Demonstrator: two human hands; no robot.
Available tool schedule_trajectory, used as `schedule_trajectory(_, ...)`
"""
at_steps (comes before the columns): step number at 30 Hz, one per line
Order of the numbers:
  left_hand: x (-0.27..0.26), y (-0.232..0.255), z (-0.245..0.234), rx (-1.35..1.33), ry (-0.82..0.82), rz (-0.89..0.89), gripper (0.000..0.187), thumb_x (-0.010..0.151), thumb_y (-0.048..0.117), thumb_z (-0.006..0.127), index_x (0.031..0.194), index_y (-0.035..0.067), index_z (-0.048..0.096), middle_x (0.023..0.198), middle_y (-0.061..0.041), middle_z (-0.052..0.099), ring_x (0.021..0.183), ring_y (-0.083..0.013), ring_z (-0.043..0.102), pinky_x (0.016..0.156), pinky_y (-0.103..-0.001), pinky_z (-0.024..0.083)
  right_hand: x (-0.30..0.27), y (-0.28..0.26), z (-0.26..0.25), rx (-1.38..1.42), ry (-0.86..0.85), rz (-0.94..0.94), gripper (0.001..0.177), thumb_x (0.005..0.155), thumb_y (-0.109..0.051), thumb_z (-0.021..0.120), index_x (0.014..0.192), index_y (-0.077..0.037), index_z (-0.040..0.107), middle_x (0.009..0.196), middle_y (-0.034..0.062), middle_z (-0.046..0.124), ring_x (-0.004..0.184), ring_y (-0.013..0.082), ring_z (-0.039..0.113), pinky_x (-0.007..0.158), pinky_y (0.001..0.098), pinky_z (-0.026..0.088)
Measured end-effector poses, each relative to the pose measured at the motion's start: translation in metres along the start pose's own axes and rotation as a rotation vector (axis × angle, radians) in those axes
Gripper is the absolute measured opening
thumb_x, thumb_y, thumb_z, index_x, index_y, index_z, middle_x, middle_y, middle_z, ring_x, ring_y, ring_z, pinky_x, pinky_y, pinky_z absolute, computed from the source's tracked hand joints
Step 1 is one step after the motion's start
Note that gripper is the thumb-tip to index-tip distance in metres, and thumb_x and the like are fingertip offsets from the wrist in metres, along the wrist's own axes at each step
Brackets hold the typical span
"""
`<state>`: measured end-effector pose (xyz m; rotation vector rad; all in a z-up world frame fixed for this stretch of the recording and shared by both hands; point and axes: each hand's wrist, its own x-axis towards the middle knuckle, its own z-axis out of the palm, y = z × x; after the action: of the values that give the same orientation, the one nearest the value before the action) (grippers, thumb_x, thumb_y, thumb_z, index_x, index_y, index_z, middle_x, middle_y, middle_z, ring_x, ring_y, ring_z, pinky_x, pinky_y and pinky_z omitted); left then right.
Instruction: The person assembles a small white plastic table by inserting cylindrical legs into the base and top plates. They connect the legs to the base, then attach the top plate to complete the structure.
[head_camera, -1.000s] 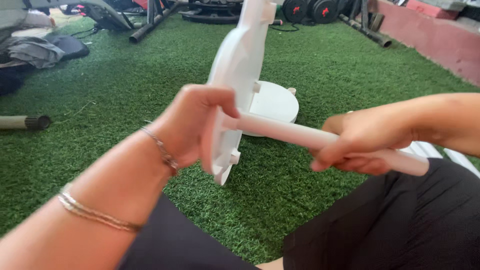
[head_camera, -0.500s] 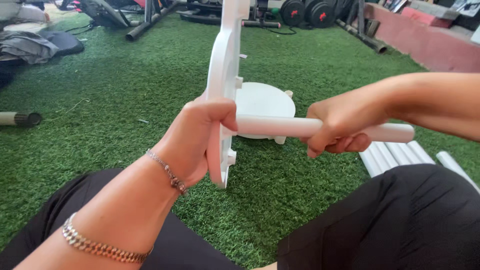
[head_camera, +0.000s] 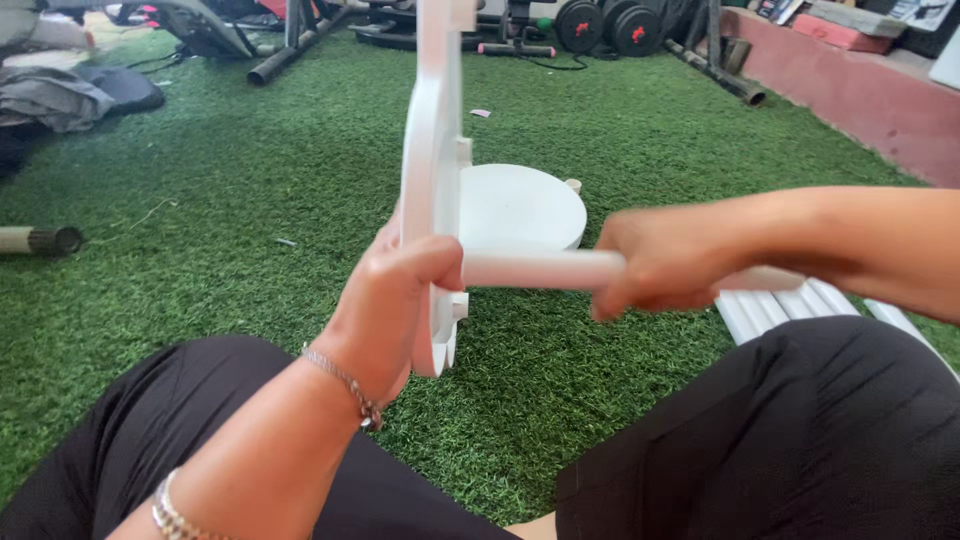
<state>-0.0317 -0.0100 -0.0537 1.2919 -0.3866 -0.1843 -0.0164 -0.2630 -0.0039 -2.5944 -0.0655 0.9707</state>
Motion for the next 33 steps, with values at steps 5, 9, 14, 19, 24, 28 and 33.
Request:
schedule_trajectory(5,-0.006,-0.010,0.004,0.012,-0.028,0.145,0.079,0.072,0.012,0.054,0.151,0.006,0.049,0.091,-0.002,0.055,0.077,-0.0119,0.046,0.067,-0.026,0.040,0.004,0.010,-0.004,0.215,-0.325,-0.050,0.040,0.084,-0.016,0.073,0.058,-0.007,0.043,0.046,-0.0001,0.041,0.034,0.0120,0.037,0.033,0.0308,0.028)
schedule_trajectory(9,-0.004,-0.015,0.005,0.012,0.001,0.136,0.077,0.073,0.014,0.054,0.149,0.006,0.049,0.094,-0.004,0.058,0.078,-0.0140,0.049,0.068,-0.028,0.043,0.005,0.016,-0.005,0.175,-0.188,-0.066,0.037,0.083,-0.020,0.075,0.061,-0.004,0.050,0.048,0.0005,0.044,0.036,0.0133,0.038,0.035,0.0322,0.028)
schedule_trajectory(14,0.005,0.011,-0.017,-0.081,-0.076,-0.020,0.067,0.084,0.027,0.063,0.148,0.009,0.052,0.110,-0.012,0.063,0.092,-0.0240,0.063,0.076,-0.043,0.054,-0.004,0.003,0.007,-0.182,0.349,-0.152,0.029,0.078,-0.032,0.079,0.075,-0.004,0.072,0.050,0.0085,0.060,0.043,0.0208,0.054,0.045,0.0405,0.044)
schedule_trajectory(19,0.031,0.073,-0.031,-0.051,-0.251,0.223,0.060,0.093,0.036,0.064,0.140,0.001,0.050,0.132,-0.017,0.064,0.115,-0.0292,0.063,0.095,-0.047,0.055,-0.019,-0.002,0.030,-0.284,0.573,-0.295,0.025,0.077,-0.030,0.075,0.077,-0.005,0.076,0.060,0.0148,0.069,0.053,0.0318,0.066,0.059,0.0439,0.054)
schedule_trajectory(24,0.046,0.112,-0.038,0.054,-0.404,0.296,0.057,0.098,0.033,0.061,0.142,-0.001,0.050,0.134,-0.017,0.062,0.114,-0.0281,0.061,0.094,-0.047,0.053,-0.004,-0.001,0.031,-0.573,0.854,-0.273,0.016,0.083,-0.030,0.068,0.085,-0.016,0.077,0.069,0.0148,0.070,0.066,0.0350,0.071,0.065,0.0454,0.058)
schedule_trajectory(28,0.051,0.126,-0.038,0.185,-0.265,0.303,0.053,0.093,0.024,0.060,0.138,-0.002,0.053,0.129,-0.018,0.063,0.110,-0.0300,0.063,0.091,-0.048,0.055,0.032,0.012,0.034,-0.653,1.008,-0.148,0.016,0.081,-0.034,0.070,0.088,-0.019,0.073,0.067,0.0111,0.071,0.064,0.0326,0.072,0.061,0.0465,0.058)
schedule_trajectory(33,0.073,0.117,-0.033,0.364,-0.043,0.254,0.048,0.087,0.014,0.058,0.132,-0.004,0.056,0.123,-0.019,0.064,0.106,-0.0324,0.066,0.087,-0.049,0.058,0.077,0.038,0.040,-0.735,1.028,-0.221,0.014,0.081,-0.027,0.071,0.091,-0.017,0.072,0.073,0.0072,0.072,0.064,0.0301,0.072,0.057,0.0466,0.057)
